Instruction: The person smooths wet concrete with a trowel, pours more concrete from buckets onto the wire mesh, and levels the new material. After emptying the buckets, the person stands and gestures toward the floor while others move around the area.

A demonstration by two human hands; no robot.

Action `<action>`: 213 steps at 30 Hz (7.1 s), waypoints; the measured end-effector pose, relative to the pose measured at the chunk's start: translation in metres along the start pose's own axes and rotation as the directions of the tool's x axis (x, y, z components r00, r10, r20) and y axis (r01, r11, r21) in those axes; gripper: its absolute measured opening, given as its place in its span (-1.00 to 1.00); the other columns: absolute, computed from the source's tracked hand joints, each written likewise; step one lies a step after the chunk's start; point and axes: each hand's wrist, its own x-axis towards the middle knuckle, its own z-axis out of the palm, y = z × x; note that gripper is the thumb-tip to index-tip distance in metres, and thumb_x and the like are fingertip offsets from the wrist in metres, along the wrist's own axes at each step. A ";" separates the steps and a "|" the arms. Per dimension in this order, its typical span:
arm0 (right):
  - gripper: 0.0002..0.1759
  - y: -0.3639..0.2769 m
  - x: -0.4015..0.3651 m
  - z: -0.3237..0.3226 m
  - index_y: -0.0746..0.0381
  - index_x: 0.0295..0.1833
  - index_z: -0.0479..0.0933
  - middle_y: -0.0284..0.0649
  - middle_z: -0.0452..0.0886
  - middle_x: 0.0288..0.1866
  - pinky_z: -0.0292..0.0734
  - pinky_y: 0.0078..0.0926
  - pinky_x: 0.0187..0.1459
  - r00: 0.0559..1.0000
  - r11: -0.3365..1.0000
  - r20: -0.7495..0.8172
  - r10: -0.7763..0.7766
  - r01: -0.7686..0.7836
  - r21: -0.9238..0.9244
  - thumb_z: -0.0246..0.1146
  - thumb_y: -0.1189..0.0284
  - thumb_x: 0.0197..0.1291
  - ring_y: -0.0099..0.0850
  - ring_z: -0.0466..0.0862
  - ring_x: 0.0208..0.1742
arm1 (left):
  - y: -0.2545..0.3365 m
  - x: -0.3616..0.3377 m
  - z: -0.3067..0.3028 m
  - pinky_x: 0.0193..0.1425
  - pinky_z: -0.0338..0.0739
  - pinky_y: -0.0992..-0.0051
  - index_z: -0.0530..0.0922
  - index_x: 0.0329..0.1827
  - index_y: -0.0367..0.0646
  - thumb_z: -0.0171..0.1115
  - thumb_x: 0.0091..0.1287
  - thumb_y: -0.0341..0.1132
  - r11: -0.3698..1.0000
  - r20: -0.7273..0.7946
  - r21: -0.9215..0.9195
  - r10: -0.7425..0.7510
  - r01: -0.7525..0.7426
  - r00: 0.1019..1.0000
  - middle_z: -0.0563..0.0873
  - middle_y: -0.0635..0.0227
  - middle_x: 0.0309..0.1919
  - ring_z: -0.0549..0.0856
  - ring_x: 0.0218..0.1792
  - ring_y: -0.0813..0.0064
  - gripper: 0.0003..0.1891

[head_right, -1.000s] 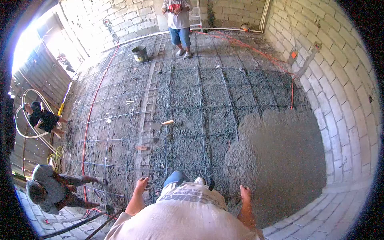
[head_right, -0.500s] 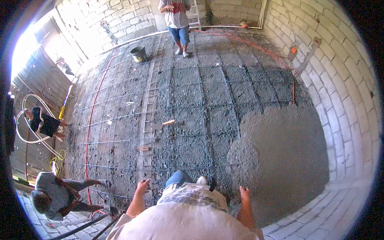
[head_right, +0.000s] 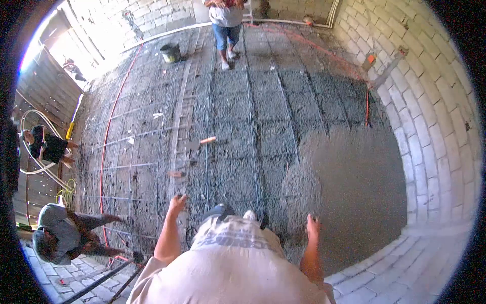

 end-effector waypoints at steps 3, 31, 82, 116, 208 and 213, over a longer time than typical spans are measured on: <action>-0.14 -0.042 -0.008 0.022 0.26 0.38 0.21 -0.02 0.50 0.20 0.51 -0.20 0.04 0.997 0.992 0.064 -0.032 0.039 -0.123 0.16 -0.12 0.16 -0.17 0.51 0.17 | 0.023 0.021 0.007 -0.11 0.54 0.31 0.60 -0.11 -0.31 0.26 0.22 0.05 0.976 -0.036 0.095 0.200 -0.196 0.979 0.71 0.00 -0.34 0.70 -0.21 0.10 -0.49; -0.17 -0.385 -0.248 0.146 0.19 0.46 0.08 0.09 0.13 0.45 0.09 0.03 0.37 0.548 0.349 0.386 -0.742 0.807 -0.476 0.11 -0.07 0.23 0.11 0.17 0.42 | 0.249 0.011 -0.012 0.42 0.03 -0.10 0.15 0.44 -0.18 0.33 -0.03 0.32 0.495 0.361 0.461 0.654 -0.737 0.665 0.17 -0.17 0.39 0.10 0.42 -0.19 0.07; -0.24 -0.336 -0.251 0.129 0.36 0.34 0.22 0.14 0.32 0.32 0.28 -0.18 0.31 0.466 0.384 0.367 -0.805 0.881 -0.276 0.17 0.04 0.22 0.01 0.35 0.33 | 0.203 -0.014 -0.030 0.36 0.28 0.20 0.26 0.35 -0.31 0.25 0.17 0.16 0.595 0.556 0.358 0.483 -0.720 0.676 0.38 -0.10 0.28 0.37 0.31 0.00 -0.16; -0.17 -0.062 -0.122 0.040 0.34 0.39 0.17 0.13 0.28 0.37 0.19 -0.19 0.35 0.987 0.925 0.136 -0.085 0.129 -0.357 0.10 -0.05 0.23 0.02 0.29 0.38 | -0.038 0.082 -0.039 0.10 0.50 0.19 0.53 0.06 -0.29 0.24 0.05 0.30 0.924 0.279 0.361 0.024 -0.128 0.960 0.63 -0.13 -0.03 0.62 0.02 0.02 -0.21; -0.47 -0.111 0.040 0.047 0.19 0.15 0.39 -0.15 0.53 -0.11 0.52 -0.30 -0.52 0.918 0.961 0.379 -0.112 0.197 -0.194 0.19 0.05 0.21 -0.31 0.56 -0.28 | -0.066 -0.108 0.062 0.30 0.36 0.33 0.34 0.24 -0.50 0.22 0.04 0.36 0.851 -0.040 -0.073 -0.523 0.520 0.851 0.49 -0.14 0.19 0.48 0.25 0.09 0.01; -0.48 -0.113 0.017 0.054 0.19 0.13 0.40 -0.15 0.53 -0.10 0.52 -0.32 -0.53 0.927 0.960 0.357 -0.119 0.199 -0.196 0.17 0.04 0.22 -0.29 0.56 -0.26 | -0.047 -0.115 0.045 0.18 0.45 0.29 0.44 0.13 -0.51 0.22 0.05 0.35 0.857 -0.082 -0.066 -0.515 0.510 0.854 0.58 -0.18 0.06 0.56 0.15 0.06 -0.05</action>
